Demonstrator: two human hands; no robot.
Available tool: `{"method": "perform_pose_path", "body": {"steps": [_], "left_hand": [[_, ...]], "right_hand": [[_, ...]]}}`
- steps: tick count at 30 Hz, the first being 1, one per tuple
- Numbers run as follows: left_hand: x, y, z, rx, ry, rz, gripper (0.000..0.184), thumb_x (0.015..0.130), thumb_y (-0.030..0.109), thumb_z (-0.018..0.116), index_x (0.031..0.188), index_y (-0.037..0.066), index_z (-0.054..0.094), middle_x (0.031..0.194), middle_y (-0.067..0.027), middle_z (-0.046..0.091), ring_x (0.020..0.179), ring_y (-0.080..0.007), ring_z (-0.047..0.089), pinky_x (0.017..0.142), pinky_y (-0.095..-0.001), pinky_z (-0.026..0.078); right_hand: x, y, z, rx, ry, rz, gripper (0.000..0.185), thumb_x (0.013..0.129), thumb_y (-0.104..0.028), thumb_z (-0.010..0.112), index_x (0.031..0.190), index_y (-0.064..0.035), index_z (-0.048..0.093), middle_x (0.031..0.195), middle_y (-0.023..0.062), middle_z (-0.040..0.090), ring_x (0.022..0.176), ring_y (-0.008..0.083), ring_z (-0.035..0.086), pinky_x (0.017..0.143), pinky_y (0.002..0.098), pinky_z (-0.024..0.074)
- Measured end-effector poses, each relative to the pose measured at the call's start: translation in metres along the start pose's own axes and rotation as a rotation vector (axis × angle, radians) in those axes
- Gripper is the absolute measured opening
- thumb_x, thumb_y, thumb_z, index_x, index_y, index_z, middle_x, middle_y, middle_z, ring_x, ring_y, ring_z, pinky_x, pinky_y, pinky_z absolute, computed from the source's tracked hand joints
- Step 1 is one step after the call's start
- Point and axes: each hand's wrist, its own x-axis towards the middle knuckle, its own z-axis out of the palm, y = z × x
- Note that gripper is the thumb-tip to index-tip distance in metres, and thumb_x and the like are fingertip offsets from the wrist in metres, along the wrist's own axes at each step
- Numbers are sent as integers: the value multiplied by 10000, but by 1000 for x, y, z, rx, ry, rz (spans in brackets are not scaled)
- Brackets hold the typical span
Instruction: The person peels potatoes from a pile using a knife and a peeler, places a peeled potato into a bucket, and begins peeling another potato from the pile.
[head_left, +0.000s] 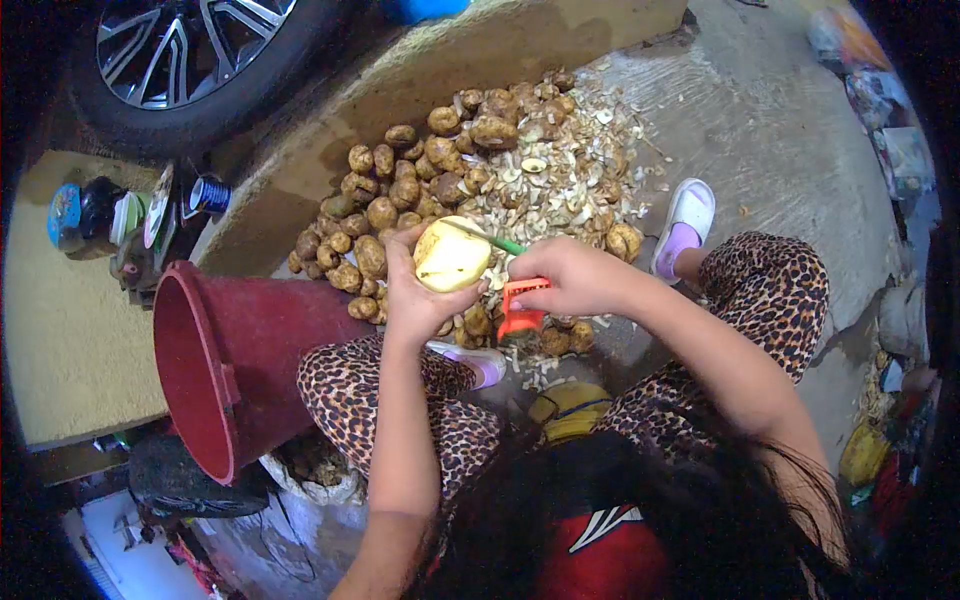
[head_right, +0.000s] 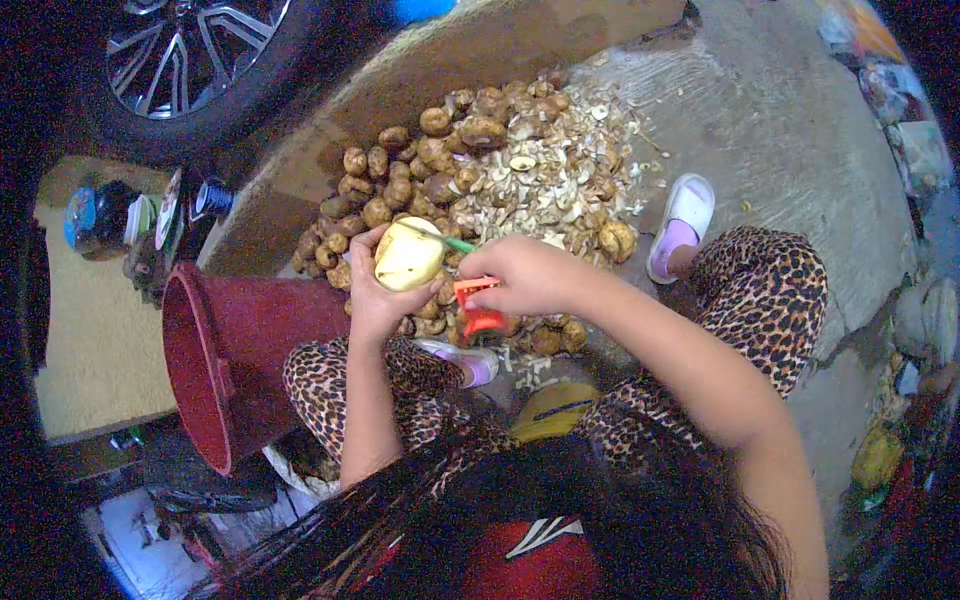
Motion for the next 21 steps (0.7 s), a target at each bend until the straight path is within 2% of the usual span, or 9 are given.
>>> {"method": "perform_pose_path", "body": {"steps": [1, 4, 7, 10, 13, 16, 19, 20, 21], "left_hand": [[1, -1, 0, -98, -34, -41, 796, 519, 50, 801, 1151, 11, 318, 1057, -113, 500, 982, -180, 535, 857, -306, 461], [1, -5, -1, -440, -144, -169, 813, 513, 21, 798, 1176, 59, 330, 1106, -87, 490, 1013, -180, 522, 880, -314, 451], [1, -10, 2, -648, -182, -222, 807, 510, -1, 788, 1174, 79, 336, 1137, -91, 479, 1044, -181, 504, 895, -323, 443], [1, -12, 3, -706, -166, -238, 815, 510, -32, 775, 1191, 87, 344, 1158, -84, 474, 1067, -192, 493, 900, -333, 442], [0, -14, 0, -778, -193, -199, 820, 541, 15, 780, 1225, 69, 330, 1172, -77, 471, 1073, -204, 498, 899, -341, 446], [-4, -10, -3, -1042, -208, -238, 628, 694, 185, 714, 1213, 43, 391, 1126, -87, 516, 1047, -206, 525, 903, -353, 447], [-1, 0, 1, -1280, -45, -452, 470, 814, 359, 567, 1169, 67, 471, 1072, -77, 573, 1004, -215, 564, 829, -373, 493], [1, 1, 7, -1233, 55, -574, 432, 872, 433, 449, 1087, 69, 539, 959, -77, 599, 927, -192, 578, 828, -354, 479], [2, -2, 11, -1213, 83, -647, 415, 870, 435, 457, 1077, 85, 541, 954, -67, 599, 906, -189, 578, 792, -351, 483]], "right_hand": [[-1, 2, 1, -177, 61, -68, 121, 706, -157, 622, 768, -70, 563, 682, 110, 510, 628, 306, 551, 561, 393, 438], [-5, 1, -3, -353, 47, -41, 123, 695, -160, 623, 787, -99, 569, 696, 105, 489, 640, 302, 557, 561, 411, 446], [-7, 1, -5, -388, 78, -82, 132, 686, -166, 630, 792, -117, 570, 711, 100, 491, 637, 296, 563, 556, 417, 453], [-8, -1, -7, -401, -9, -56, 132, 684, -161, 631, 795, -122, 572, 716, 94, 494, 625, 293, 564, 540, 411, 451], [-10, -6, -10, -394, -35, -81, 140, 680, -165, 637, 797, -123, 574, 719, 88, 494, 613, 289, 565, 528, 405, 452], [-12, -11, -10, -378, -41, -80, 114, 694, -163, 605, 796, -125, 570, 717, 97, 514, 625, 300, 589, 551, 419, 487], [-11, -11, -9, -395, -13, -104, 111, 697, -162, 594, 801, -126, 573, 721, 102, 519, 631, 297, 594, 546, 410, 492], [-10, -12, -8, -425, -23, -80, 102, 704, -159, 584, 800, -124, 576, 722, 105, 521, 634, 296, 597, 547, 408, 495], [-8, -14, -5, -456, -33, -56, 94, 711, -155, 575, 799, -121, 579, 722, 108, 522, 636, 295, 600, 549, 406, 497]]}}
